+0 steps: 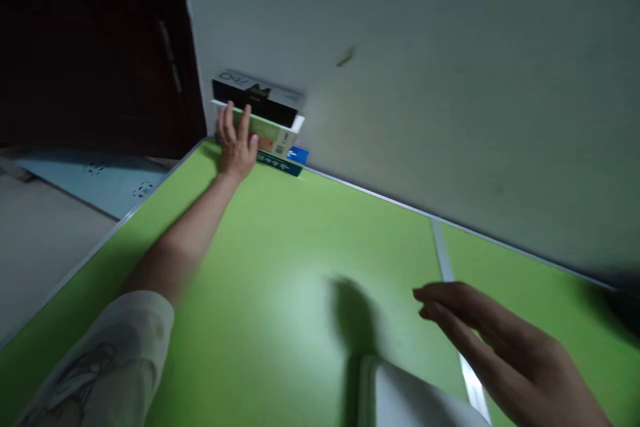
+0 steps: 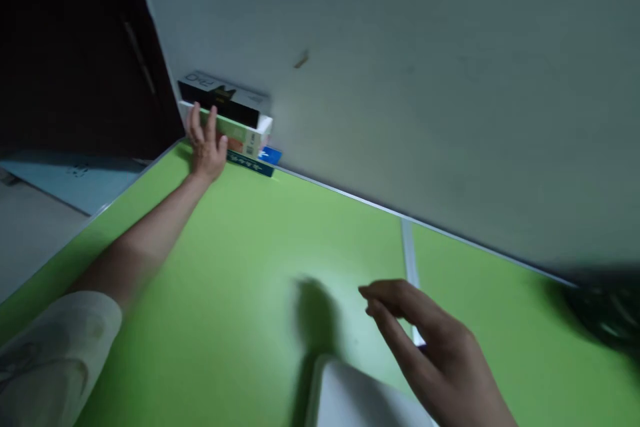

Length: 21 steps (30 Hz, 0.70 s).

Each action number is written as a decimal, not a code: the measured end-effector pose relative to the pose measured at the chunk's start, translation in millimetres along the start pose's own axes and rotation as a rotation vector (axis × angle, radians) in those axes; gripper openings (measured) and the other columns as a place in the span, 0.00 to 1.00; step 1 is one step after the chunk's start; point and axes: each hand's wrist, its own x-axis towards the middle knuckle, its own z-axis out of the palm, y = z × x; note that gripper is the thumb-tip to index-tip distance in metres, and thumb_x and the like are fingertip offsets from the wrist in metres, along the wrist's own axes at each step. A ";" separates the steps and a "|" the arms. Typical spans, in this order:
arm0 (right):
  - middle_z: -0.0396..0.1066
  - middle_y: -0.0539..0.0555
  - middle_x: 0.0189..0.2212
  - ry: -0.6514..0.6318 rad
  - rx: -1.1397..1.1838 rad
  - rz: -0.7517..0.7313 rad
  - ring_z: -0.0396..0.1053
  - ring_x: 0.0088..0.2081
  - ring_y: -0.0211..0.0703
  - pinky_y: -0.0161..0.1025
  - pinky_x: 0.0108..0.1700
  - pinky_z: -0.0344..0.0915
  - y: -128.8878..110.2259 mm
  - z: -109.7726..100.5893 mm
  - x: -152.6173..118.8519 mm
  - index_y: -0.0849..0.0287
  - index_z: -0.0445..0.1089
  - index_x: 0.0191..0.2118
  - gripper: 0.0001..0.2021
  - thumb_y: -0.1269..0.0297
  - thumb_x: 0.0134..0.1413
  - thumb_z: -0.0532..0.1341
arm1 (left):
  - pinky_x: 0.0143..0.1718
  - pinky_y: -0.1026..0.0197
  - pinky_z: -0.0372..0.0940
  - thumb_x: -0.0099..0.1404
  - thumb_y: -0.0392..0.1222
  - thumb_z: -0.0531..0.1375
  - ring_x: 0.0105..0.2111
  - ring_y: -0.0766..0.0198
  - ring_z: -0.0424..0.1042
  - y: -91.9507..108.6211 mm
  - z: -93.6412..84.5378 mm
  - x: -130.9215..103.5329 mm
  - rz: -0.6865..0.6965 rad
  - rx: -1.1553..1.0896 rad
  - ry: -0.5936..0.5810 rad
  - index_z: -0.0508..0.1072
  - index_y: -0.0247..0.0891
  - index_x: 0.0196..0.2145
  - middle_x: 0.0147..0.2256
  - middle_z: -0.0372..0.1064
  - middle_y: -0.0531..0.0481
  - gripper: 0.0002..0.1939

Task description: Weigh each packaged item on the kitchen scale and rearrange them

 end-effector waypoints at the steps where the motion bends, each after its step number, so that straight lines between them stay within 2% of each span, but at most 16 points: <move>1: 0.77 0.52 0.26 0.020 -0.002 0.030 0.75 0.24 0.59 0.49 0.15 0.71 6.8 -10.7 -19.9 0.28 0.73 0.31 0.05 0.46 0.47 0.60 | 0.69 0.46 0.28 0.67 0.62 0.42 0.69 0.53 0.28 2.3 -3.4 0.0 -0.018 -0.001 -0.014 0.50 0.43 0.66 0.71 0.28 0.64 0.35; 2: 0.77 0.52 0.26 0.041 -0.004 0.054 0.76 0.24 0.60 0.50 0.18 0.73 12.2 -21.0 -39.5 0.28 0.74 0.31 0.05 0.47 0.47 0.60 | 0.69 0.45 0.26 0.67 0.64 0.40 0.69 0.53 0.26 4.7 -6.2 -0.1 -0.018 0.005 -0.049 0.46 0.49 0.66 0.69 0.21 0.76 0.34; 3: 0.77 0.51 0.27 0.053 -0.003 0.077 0.76 0.25 0.60 0.52 0.21 0.75 16.3 -30.6 -58.3 0.30 0.74 0.31 0.05 0.48 0.49 0.60 | 0.69 0.45 0.24 0.67 0.65 0.39 0.69 0.54 0.25 7.0 -8.5 -0.3 -0.017 0.014 -0.027 0.43 0.52 0.67 0.67 0.14 0.83 0.34; 4: 0.77 0.51 0.28 0.055 -0.001 0.094 0.77 0.27 0.58 0.52 0.24 0.76 19.0 -39.4 -76.2 0.32 0.74 0.32 0.05 0.51 0.51 0.60 | 0.70 0.47 0.22 0.67 0.64 0.39 0.68 0.52 0.24 9.4 -10.2 -0.6 0.010 0.031 -0.055 0.39 0.55 0.67 0.63 0.07 0.89 0.33; 6: 0.77 0.51 0.31 0.049 0.005 0.091 0.77 0.30 0.53 0.47 0.26 0.77 21.6 -53.9 -107.3 0.38 0.73 0.36 0.06 0.58 0.55 0.60 | 0.69 0.49 0.19 0.68 0.61 0.39 0.68 0.49 0.24 14.5 -13.2 -1.6 0.050 0.071 -0.024 0.30 0.66 0.65 0.54 -0.01 0.98 0.32; 8: 0.76 0.52 0.32 0.043 0.007 0.042 0.76 0.32 0.47 0.41 0.28 0.76 22.8 -63.6 -130.9 0.44 0.72 0.39 0.08 0.66 0.58 0.58 | 0.69 0.48 0.22 0.67 0.58 0.42 0.68 0.46 0.27 22.1 -18.2 -4.3 0.151 0.094 -0.075 0.22 0.74 0.62 0.53 0.00 1.01 0.33; 9: 0.75 0.52 0.32 0.040 0.013 0.008 0.76 0.33 0.45 0.39 0.30 0.75 23.7 -66.8 -140.2 0.47 0.71 0.40 0.09 0.69 0.58 0.58 | 0.69 0.48 0.24 0.66 0.58 0.46 0.68 0.45 0.27 28.1 -22.1 -7.0 0.206 0.100 -0.152 0.22 0.77 0.60 0.55 0.03 1.02 0.36; 11: 0.75 0.52 0.33 0.035 0.052 -0.053 0.75 0.35 0.42 0.36 0.32 0.74 27.0 -70.3 -154.7 0.49 0.69 0.41 0.11 0.73 0.59 0.56 | 0.69 0.46 0.24 0.65 0.54 0.50 0.67 0.41 0.28 47.2 -31.3 -16.9 0.275 0.077 -0.190 0.21 0.82 0.58 0.56 0.05 1.03 0.40; 13: 0.74 0.52 0.33 0.007 0.109 -0.081 0.74 0.35 0.40 0.35 0.33 0.73 32.2 -71.3 -165.0 0.51 0.69 0.43 0.12 0.75 0.59 0.55 | 0.68 0.44 0.26 0.64 0.50 0.52 0.66 0.38 0.30 77.9 -38.5 -33.8 0.363 0.032 -0.252 0.25 0.85 0.58 0.56 0.08 1.05 0.41; 16: 0.74 0.55 0.36 -0.055 0.163 -0.102 0.73 0.38 0.42 0.38 0.38 0.73 40.3 -71.4 -175.3 0.54 0.69 0.46 0.13 0.75 0.59 0.55 | 0.67 0.44 0.37 0.62 0.45 0.52 0.65 0.40 0.41 144.4 -40.3 -70.3 0.534 -0.100 -0.361 0.38 0.88 0.58 0.58 0.17 1.08 0.38; 19: 0.76 0.58 0.40 -0.076 0.177 -0.141 0.71 0.45 0.46 0.46 0.49 0.72 48.1 -74.0 -184.9 0.57 0.69 0.49 0.15 0.75 0.58 0.55 | 0.64 0.41 0.48 0.59 0.45 0.54 0.61 0.42 0.56 221.4 -39.3 -111.9 0.725 -0.231 -0.453 0.49 0.85 0.57 0.61 0.31 1.02 0.35; 21: 0.76 0.58 0.40 -0.058 0.191 -0.170 0.70 0.47 0.47 0.48 0.53 0.69 57.2 -79.0 -193.5 0.59 0.69 0.49 0.17 0.76 0.56 0.54 | 0.60 0.38 0.55 0.58 0.45 0.54 0.53 0.45 0.68 267.7 -39.7 -137.4 0.902 -0.329 -0.530 0.52 0.83 0.58 0.62 0.39 0.94 0.35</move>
